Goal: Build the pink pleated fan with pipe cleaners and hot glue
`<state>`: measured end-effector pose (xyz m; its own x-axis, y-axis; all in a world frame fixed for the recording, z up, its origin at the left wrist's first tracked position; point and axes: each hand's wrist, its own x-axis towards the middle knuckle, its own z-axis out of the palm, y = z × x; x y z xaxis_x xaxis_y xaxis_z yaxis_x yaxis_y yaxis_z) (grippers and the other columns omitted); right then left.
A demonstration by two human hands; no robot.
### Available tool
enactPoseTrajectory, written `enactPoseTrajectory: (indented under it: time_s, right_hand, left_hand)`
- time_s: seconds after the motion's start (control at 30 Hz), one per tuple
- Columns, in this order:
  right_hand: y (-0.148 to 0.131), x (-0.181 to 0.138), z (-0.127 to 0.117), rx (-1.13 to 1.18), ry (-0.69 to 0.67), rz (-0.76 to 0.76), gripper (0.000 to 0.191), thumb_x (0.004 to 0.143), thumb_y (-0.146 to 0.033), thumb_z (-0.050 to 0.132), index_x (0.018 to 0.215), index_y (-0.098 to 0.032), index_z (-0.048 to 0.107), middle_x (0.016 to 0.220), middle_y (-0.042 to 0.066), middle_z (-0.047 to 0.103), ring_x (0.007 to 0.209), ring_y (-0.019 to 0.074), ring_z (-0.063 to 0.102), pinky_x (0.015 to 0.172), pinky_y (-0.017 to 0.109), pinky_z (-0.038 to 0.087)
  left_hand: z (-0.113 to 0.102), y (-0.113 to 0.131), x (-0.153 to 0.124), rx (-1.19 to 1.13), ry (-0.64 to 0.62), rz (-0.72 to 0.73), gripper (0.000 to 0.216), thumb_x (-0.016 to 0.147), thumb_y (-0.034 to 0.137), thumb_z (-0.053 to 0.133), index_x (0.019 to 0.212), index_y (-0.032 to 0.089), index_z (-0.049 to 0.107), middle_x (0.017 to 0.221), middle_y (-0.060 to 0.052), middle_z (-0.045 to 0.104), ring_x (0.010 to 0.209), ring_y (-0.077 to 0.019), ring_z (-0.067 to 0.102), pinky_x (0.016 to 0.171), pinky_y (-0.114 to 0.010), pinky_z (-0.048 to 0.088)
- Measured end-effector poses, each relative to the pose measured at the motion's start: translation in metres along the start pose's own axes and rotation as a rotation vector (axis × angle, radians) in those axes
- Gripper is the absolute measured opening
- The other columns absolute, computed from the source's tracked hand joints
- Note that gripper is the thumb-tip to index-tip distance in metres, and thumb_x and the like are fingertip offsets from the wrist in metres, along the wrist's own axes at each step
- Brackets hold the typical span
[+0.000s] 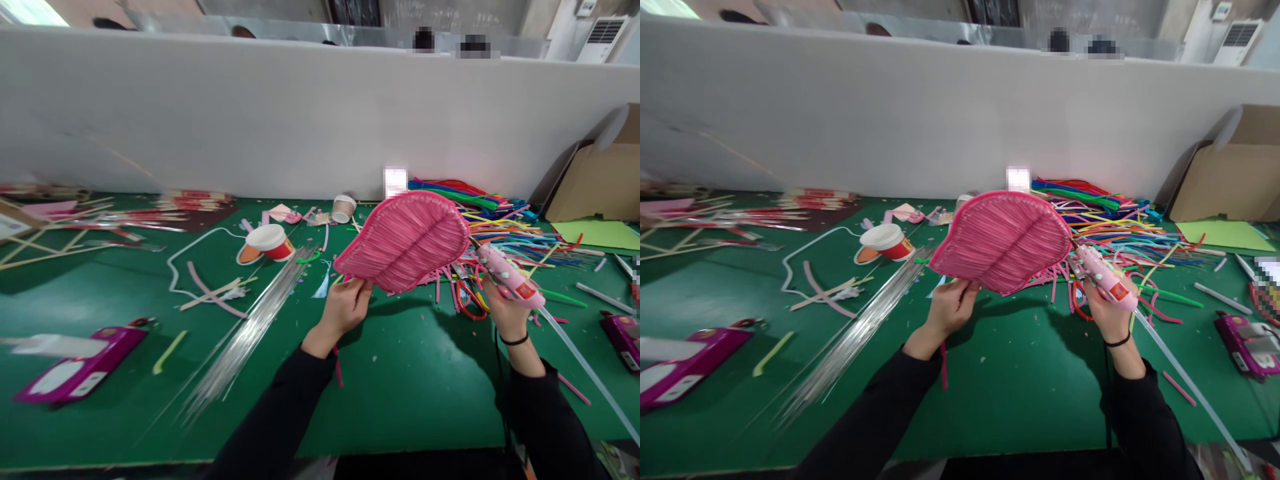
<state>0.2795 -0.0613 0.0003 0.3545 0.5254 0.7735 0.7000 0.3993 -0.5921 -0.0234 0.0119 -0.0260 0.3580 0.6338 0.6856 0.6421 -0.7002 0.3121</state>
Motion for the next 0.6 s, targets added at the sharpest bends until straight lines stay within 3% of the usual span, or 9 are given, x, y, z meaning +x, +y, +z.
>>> enactPoseTrajectory:
  time_s: [0.1, 0.23, 0.33, 0.53, 0.6]
  right_hand:
    - [-0.0015, 0.0005, -0.0001, -0.01, 0.004, 0.005, 0.006, 0.081, -0.024, 0.07, 0.083, -0.023, 0.076, 0.076, 0.002, 0.078, 0.071, 0.0237, 0.075, 0.073, 0.039, 0.064]
    - [-0.0029, 0.0014, 0.0002, -0.017, -0.013, 0.011, 0.017, 0.081, -0.026, 0.07, 0.096, -0.023, 0.078, 0.091, 0.005, 0.08, 0.092, 0.0283, 0.077, 0.087, 0.044, 0.063]
    - [-0.0021, 0.0012, 0.0006, -0.031, -0.006, 0.018, 0.02, 0.081, -0.025, 0.07, 0.098, -0.024, 0.079, 0.093, 0.005, 0.081, 0.095, 0.029, 0.077, 0.091, 0.046, 0.062]
    - [-0.0012, 0.001, 0.0003, -0.002, -0.032, 0.033, 0.025, 0.081, -0.024, 0.069, 0.105, -0.024, 0.078, 0.104, 0.006, 0.08, 0.103, 0.0297, 0.075, 0.089, 0.044, 0.063]
    - [-0.0005, 0.0007, 0.0003, -0.009, -0.03, 0.034, 0.023, 0.081, -0.024, 0.069, 0.102, -0.024, 0.078, 0.101, 0.005, 0.08, 0.097, 0.0284, 0.076, 0.087, 0.043, 0.063]
  left_hand:
    - [0.0001, 0.0002, 0.0001, 0.001, 0.003, 0.006, 0.026, 0.09, 0.017, 0.046, 0.064, 0.023, 0.049, 0.051, 0.0, 0.053, 0.044, -0.0166, 0.053, 0.048, -0.029, 0.035]
    - [-0.0002, 0.0002, -0.0002, -0.012, -0.007, -0.004, 0.027, 0.09, 0.017, 0.047, 0.064, 0.023, 0.048, 0.05, 0.0, 0.052, 0.044, -0.017, 0.053, 0.048, -0.029, 0.035]
    - [-0.0001, -0.0003, -0.0006, -0.01, -0.012, -0.01, 0.026, 0.09, 0.018, 0.047, 0.065, 0.023, 0.05, 0.051, -0.001, 0.054, 0.045, -0.0175, 0.054, 0.049, -0.029, 0.036]
    - [0.0002, -0.0001, -0.001, -0.013, -0.009, -0.006, 0.025, 0.09, 0.017, 0.047, 0.066, 0.022, 0.05, 0.051, 0.0, 0.053, 0.045, -0.0172, 0.053, 0.05, -0.029, 0.036]
    - [0.0001, 0.0001, -0.0008, -0.012, -0.016, -0.009, 0.026, 0.091, 0.018, 0.047, 0.066, 0.023, 0.05, 0.051, 0.0, 0.053, 0.045, -0.0171, 0.053, 0.049, -0.029, 0.036]
